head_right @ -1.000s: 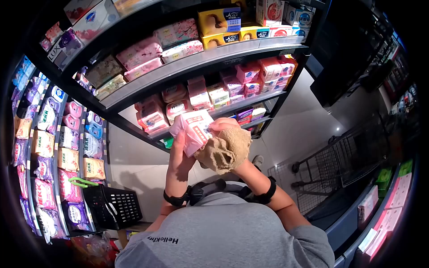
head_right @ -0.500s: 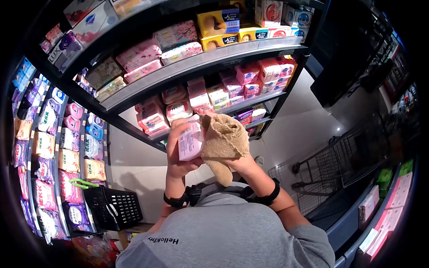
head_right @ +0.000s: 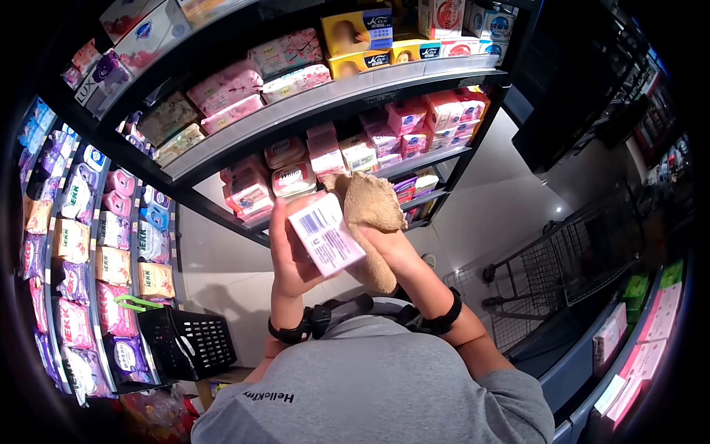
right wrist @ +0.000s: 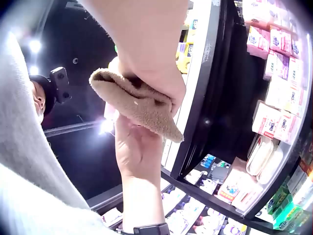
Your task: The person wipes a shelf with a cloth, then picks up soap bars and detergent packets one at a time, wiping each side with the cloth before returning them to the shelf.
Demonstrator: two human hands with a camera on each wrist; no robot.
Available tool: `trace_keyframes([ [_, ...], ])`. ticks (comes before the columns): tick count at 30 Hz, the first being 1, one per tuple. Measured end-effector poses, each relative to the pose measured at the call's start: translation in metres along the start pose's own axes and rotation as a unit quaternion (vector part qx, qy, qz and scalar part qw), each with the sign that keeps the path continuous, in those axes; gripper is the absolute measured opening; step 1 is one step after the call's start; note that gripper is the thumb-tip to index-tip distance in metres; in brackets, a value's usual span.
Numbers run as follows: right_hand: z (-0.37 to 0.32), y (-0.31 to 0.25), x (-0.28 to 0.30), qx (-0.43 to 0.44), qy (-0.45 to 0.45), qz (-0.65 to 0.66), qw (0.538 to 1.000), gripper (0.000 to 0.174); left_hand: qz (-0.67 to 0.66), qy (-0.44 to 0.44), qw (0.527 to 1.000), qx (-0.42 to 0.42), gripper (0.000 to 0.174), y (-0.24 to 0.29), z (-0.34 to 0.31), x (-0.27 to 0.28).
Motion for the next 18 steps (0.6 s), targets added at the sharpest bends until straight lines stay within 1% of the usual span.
trace_keyframes([
  [1, -0.003, -0.005, -0.006, 0.011, -0.011, 0.009, 1.0, 0.055, 0.044, 0.015, 0.999, -0.012, 0.103, 0.0, 0.001, 0.002],
  [2, -0.003, -0.007, -0.011, 0.02, -0.026, 0.049, 0.998, 0.057, 0.091, 0.003, 0.996, 0.001, 0.105, 0.002, 0.001, 0.006],
  [3, -0.002, -0.008, -0.014, 0.03, -0.041, 0.09, 0.995, 0.059, 0.091, 0.002, 0.996, 0.0, 0.105, 0.004, 0.002, 0.006],
  [4, -0.002, -0.007, -0.01, 0.031, -0.041, 0.09, 0.995, 0.059, 0.113, -0.012, 0.994, -0.002, 0.106, 0.006, 0.003, 0.005],
  [5, -0.002, -0.01, -0.009, 0.037, -0.044, 0.027, 0.998, 0.061, 0.134, -0.026, 0.991, -0.005, 0.107, 0.008, 0.005, 0.005],
  [6, -0.001, -0.013, -0.01, 0.043, -0.046, -0.036, 0.997, 0.063, 0.164, -0.058, 0.985, -0.013, 0.108, 0.014, 0.008, 0.004],
  [7, 0.0, -0.018, -0.014, 0.07, -0.059, -0.056, 0.994, 0.064, 0.142, -0.077, 0.987, 0.002, 0.106, 0.015, 0.008, 0.003],
  [9, 0.0, -0.021, -0.013, 0.072, -0.083, -0.086, 0.99, 0.065, 0.197, -0.086, 0.976, -0.015, 0.098, 0.019, 0.009, 0.001],
  [10, 0.0, -0.022, -0.013, 0.074, -0.082, -0.086, 0.99, 0.065, 0.196, -0.088, 0.976, -0.016, 0.098, 0.02, 0.012, 0.002],
  [12, -0.001, -0.024, -0.014, 0.075, -0.067, -0.024, 0.995, 0.067, 0.166, -0.145, 0.974, -0.045, 0.081, 0.022, 0.015, 0.0],
  [13, 0.0, -0.023, -0.011, 0.075, -0.067, -0.024, 0.995, 0.067, 0.166, -0.145, 0.974, -0.045, 0.081, 0.022, 0.016, -0.001],
  [15, 0.003, -0.021, -0.009, 0.072, -0.079, 0.024, 0.994, 0.068, 0.16, -0.157, 0.971, -0.084, 0.074, 0.023, 0.016, -0.003],
  [16, 0.001, -0.023, -0.008, 0.059, -0.064, 0.011, 0.996, 0.073, 0.158, -0.166, 0.969, -0.088, 0.083, 0.018, 0.013, -0.004],
  [17, 0.002, -0.021, -0.006, 0.059, -0.065, 0.011, 0.996, 0.073, 0.158, -0.166, 0.969, -0.088, 0.083, 0.018, 0.013, -0.005],
  [18, 0.002, -0.019, -0.002, 0.119, -0.067, -0.02, 0.99, 0.075, 0.149, -0.146, 0.978, -0.022, 0.089, 0.014, 0.014, -0.005],
])
Point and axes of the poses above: each hand's wrist, its own z-axis towards the middle knuckle, its own x-axis out of the back of the hand, y = z × x, the point moved 3 cm from there along z, towards the middle knuckle, and after that the axes turned 6 degrees about z, right-handed, at the moved point
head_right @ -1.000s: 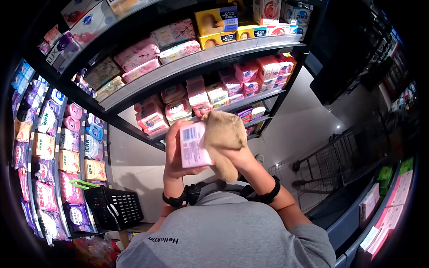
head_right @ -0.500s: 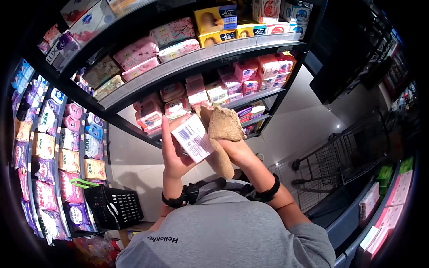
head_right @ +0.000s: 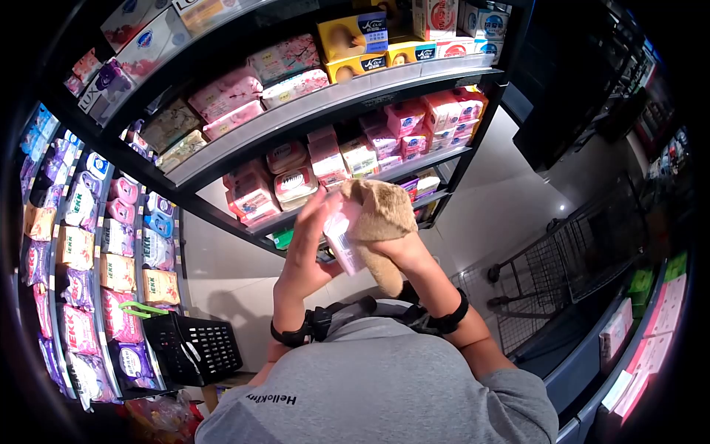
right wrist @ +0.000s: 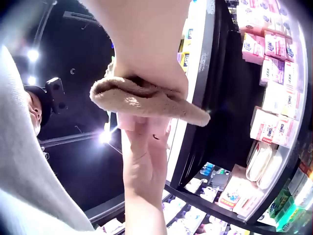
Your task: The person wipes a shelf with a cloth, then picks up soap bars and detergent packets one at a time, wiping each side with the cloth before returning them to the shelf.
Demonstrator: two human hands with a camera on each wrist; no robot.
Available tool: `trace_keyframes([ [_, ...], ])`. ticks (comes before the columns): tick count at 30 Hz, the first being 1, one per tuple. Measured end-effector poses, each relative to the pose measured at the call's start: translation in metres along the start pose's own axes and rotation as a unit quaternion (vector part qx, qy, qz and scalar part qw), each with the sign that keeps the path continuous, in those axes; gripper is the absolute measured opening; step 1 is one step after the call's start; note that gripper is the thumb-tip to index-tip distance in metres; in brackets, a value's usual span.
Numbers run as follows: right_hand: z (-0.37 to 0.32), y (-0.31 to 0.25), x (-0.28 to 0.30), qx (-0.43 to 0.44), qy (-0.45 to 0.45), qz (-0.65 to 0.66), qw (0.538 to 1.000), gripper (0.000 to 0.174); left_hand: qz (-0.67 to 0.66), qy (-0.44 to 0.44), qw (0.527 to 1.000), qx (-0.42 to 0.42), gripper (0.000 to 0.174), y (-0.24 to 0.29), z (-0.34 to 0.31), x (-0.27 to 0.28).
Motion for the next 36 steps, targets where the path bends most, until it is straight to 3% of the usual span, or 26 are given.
trace_keyframes([
  [2, -0.009, 0.01, 0.012, 0.078, 0.01, -0.023, 0.997, 0.077, -0.037, 0.007, 0.995, 0.095, 0.104, -0.012, 0.001, -0.003],
  [3, -0.002, 0.013, 0.012, 0.062, 0.044, -0.134, 0.988, 0.073, -0.086, 0.025, 0.989, 0.114, 0.102, -0.019, -0.002, -0.005],
  [5, -0.002, -0.017, -0.001, 0.136, 0.025, -0.332, 0.933, 0.071, -0.185, -0.037, 0.978, 0.086, 0.114, -0.039, -0.02, -0.016],
  [6, -0.004, -0.014, 0.002, 0.178, 0.019, -0.367, 0.913, 0.071, -0.247, -0.077, 0.962, 0.088, 0.116, -0.037, -0.023, -0.014],
  [7, -0.004, -0.022, -0.006, 0.24, 0.003, -0.436, 0.868, 0.071, -0.422, -0.091, 0.889, 0.151, 0.115, -0.031, -0.028, -0.019],
  [9, 0.005, -0.019, -0.009, 0.236, -0.068, -0.192, 0.95, 0.072, -0.552, -0.076, 0.804, 0.209, 0.113, -0.017, -0.022, -0.017],
  [10, 0.002, -0.016, -0.013, 0.131, -0.056, -0.239, 0.96, 0.068, -0.543, -0.091, 0.809, 0.203, 0.108, -0.017, -0.025, -0.015],
  [11, 0.003, -0.031, -0.033, 0.313, -0.093, -0.364, 0.872, 0.063, -0.555, -0.048, 0.804, 0.208, 0.098, -0.023, -0.029, -0.021],
  [13, 0.006, -0.024, -0.04, 0.337, -0.131, -0.435, 0.825, 0.061, -0.483, 0.004, 0.823, 0.299, 0.103, -0.006, -0.01, -0.009],
  [15, 0.006, -0.025, -0.046, 0.277, -0.099, -0.424, 0.857, 0.06, -0.5, 0.021, 0.81, 0.305, 0.093, -0.012, -0.015, -0.008],
  [18, 0.012, -0.011, -0.032, 0.257, -0.141, -0.378, 0.878, 0.054, -0.52, 0.05, 0.809, 0.269, 0.083, -0.025, -0.02, -0.009],
  [21, 0.015, -0.006, -0.022, 0.219, -0.162, -0.278, 0.921, 0.041, -0.562, 0.044, 0.801, 0.202, 0.083, -0.027, -0.021, -0.011],
  [23, 0.016, -0.006, -0.02, 0.205, -0.16, -0.209, 0.943, 0.033, -0.562, 0.04, 0.798, 0.213, 0.085, -0.026, -0.023, -0.01],
  [25, 0.017, -0.002, -0.019, 0.233, -0.175, -0.171, 0.941, 0.031, -0.575, 0.041, 0.788, 0.217, 0.085, -0.027, -0.024, -0.012],
  [31, 0.014, -0.006, -0.031, 0.199, -0.172, -0.12, 0.957, 0.023, -0.597, 0.03, 0.769, 0.227, 0.096, -0.019, -0.018, -0.006],
  [33, 0.012, -0.014, -0.038, 0.212, -0.191, -0.169, 0.943, 0.02, -0.507, 0.042, 0.816, 0.277, 0.11, -0.02, -0.018, -0.005],
  [36, 0.011, -0.016, -0.04, 0.23, -0.206, -0.193, 0.932, 0.02, -0.505, 0.048, 0.815, 0.28, 0.113, -0.02, -0.02, -0.008],
])
Point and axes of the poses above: each hand's wrist, its own z-axis towards the middle knuckle, its own x-axis out of the back of the hand, y = z × x, the point moved 3 cm from there along z, towards the middle knuckle, and after that the axes turned 6 degrees about z, right-handed, at the moved point
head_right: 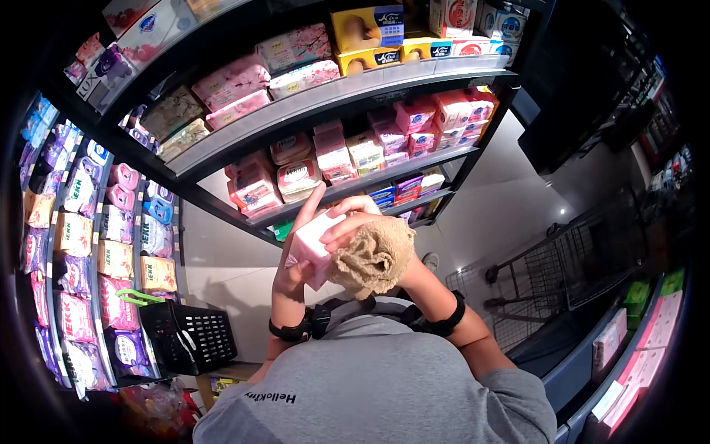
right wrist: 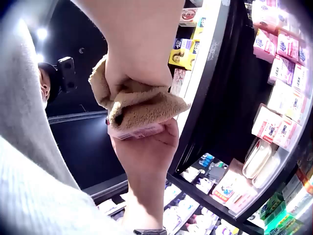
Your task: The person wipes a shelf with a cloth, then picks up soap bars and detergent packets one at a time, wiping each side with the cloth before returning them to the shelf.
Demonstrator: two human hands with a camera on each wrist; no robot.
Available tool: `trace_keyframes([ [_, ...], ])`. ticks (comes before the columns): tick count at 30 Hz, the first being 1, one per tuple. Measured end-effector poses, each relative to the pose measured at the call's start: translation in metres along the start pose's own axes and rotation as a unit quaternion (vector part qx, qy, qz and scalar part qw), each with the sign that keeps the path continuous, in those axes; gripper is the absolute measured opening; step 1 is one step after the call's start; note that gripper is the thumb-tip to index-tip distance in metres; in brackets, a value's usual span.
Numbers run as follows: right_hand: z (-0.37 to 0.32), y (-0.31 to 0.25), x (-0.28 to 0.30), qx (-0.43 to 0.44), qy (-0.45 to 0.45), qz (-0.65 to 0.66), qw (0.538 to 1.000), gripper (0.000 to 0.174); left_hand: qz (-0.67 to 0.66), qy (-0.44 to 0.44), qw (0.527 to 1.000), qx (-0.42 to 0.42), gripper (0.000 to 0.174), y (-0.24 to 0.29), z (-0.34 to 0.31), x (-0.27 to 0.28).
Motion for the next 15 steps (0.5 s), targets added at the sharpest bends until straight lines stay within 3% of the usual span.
trace_keyframes([
  [1, 0.0, 0.0, 0.0, 0.011, -0.003, -0.001, 1.0, 0.022, -0.005, -0.002, 1.0, -0.008, 0.113, -0.002, 0.0, 0.001],
  [2, -0.002, 0.003, 0.001, 0.024, -0.004, -0.019, 1.0, 0.019, -0.059, -0.047, 0.997, -0.029, 0.102, -0.003, -0.001, 0.002],
  [7, -0.001, 0.005, -0.001, 0.032, 0.018, -0.036, 0.999, 0.015, -0.058, -0.018, 0.998, -0.031, 0.108, -0.006, -0.001, 0.001],
  [9, -0.001, 0.004, -0.002, 0.021, 0.037, -0.046, 0.998, 0.014, -0.128, -0.023, 0.991, -0.03, 0.11, -0.005, -0.003, 0.0],
  [11, -0.001, 0.007, 0.001, -0.026, 0.067, -0.021, 0.997, 0.012, -0.147, -0.033, 0.988, -0.035, 0.109, -0.008, -0.003, 0.002],
  [15, -0.006, 0.021, -0.001, -0.002, 0.049, 0.069, 0.996, 0.016, -0.16, -0.02, 0.984, -0.072, 0.109, -0.002, -0.004, -0.001],
])
Point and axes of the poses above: each hand's wrist, its own z-axis towards the middle knuckle, its own x-axis out of the back of the hand, y = z × x, the point moved 3 cm from there along z, towards the middle knuckle, and after that the axes turned 6 degrees about z, right-handed, at the moved point
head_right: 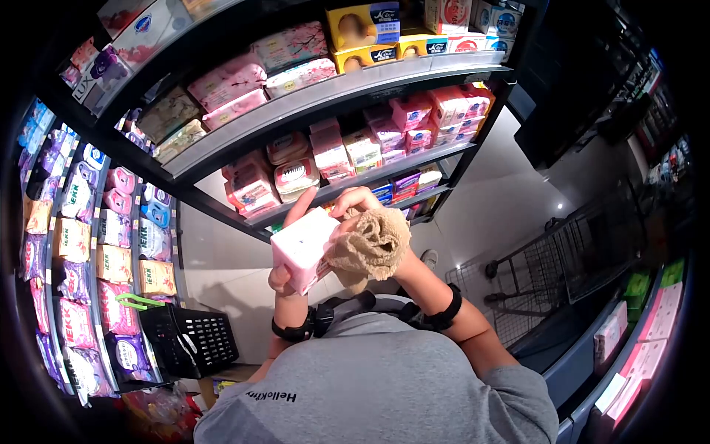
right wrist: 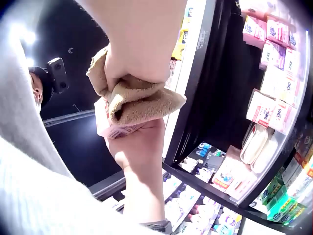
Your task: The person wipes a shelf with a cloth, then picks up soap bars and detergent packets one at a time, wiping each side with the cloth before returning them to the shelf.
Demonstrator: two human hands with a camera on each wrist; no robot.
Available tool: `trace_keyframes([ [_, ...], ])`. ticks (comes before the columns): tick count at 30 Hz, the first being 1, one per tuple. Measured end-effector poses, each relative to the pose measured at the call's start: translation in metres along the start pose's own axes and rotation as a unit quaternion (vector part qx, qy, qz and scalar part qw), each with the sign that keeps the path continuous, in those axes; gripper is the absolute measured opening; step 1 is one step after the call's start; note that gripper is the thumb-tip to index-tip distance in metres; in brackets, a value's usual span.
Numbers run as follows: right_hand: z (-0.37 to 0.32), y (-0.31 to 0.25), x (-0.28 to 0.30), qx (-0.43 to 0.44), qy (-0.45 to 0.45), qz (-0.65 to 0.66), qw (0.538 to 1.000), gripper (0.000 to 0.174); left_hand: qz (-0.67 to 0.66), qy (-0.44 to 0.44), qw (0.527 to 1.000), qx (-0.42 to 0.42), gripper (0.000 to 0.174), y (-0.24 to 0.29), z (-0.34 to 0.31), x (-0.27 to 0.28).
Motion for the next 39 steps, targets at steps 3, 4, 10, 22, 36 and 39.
trace_keyframes([
  [3, -0.003, 0.001, -0.003, -0.044, 0.026, 0.008, 0.999, 0.017, -0.05, -0.011, 0.999, -0.013, 0.105, 0.004, 0.001, -0.008],
  [4, -0.002, 0.002, -0.003, -0.072, 0.042, 0.008, 0.996, 0.019, -0.05, -0.011, 0.999, -0.013, 0.105, 0.001, 0.001, -0.002],
  [10, -0.023, 0.013, -0.004, -0.325, 0.045, 0.098, 0.94, 0.065, 0.101, 0.067, 0.988, -0.097, 0.085, -0.004, 0.006, 0.017],
  [22, -0.034, 0.054, 0.038, -0.387, 0.311, 0.191, 0.847, 0.049, 0.485, 0.116, 0.867, 0.025, 0.043, -0.054, 0.034, 0.069],
  [36, -0.007, 0.113, 0.124, -0.333, 0.395, 0.106, 0.85, 0.039, 0.566, 0.09, 0.806, 0.146, 0.061, -0.107, 0.096, 0.086],
  [39, 0.008, 0.134, 0.136, -0.337, 0.37, 0.039, 0.865, 0.037, 0.61, 0.123, 0.764, 0.173, 0.056, -0.109, 0.116, 0.097],
])
Point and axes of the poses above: each hand's wrist, its own z-axis towards the middle knuckle, its own x-axis out of the back of the hand, y = z × x, the point moved 3 cm from there along z, towards the middle knuckle, and after that the axes turned 6 degrees about z, right-handed, at the moved point
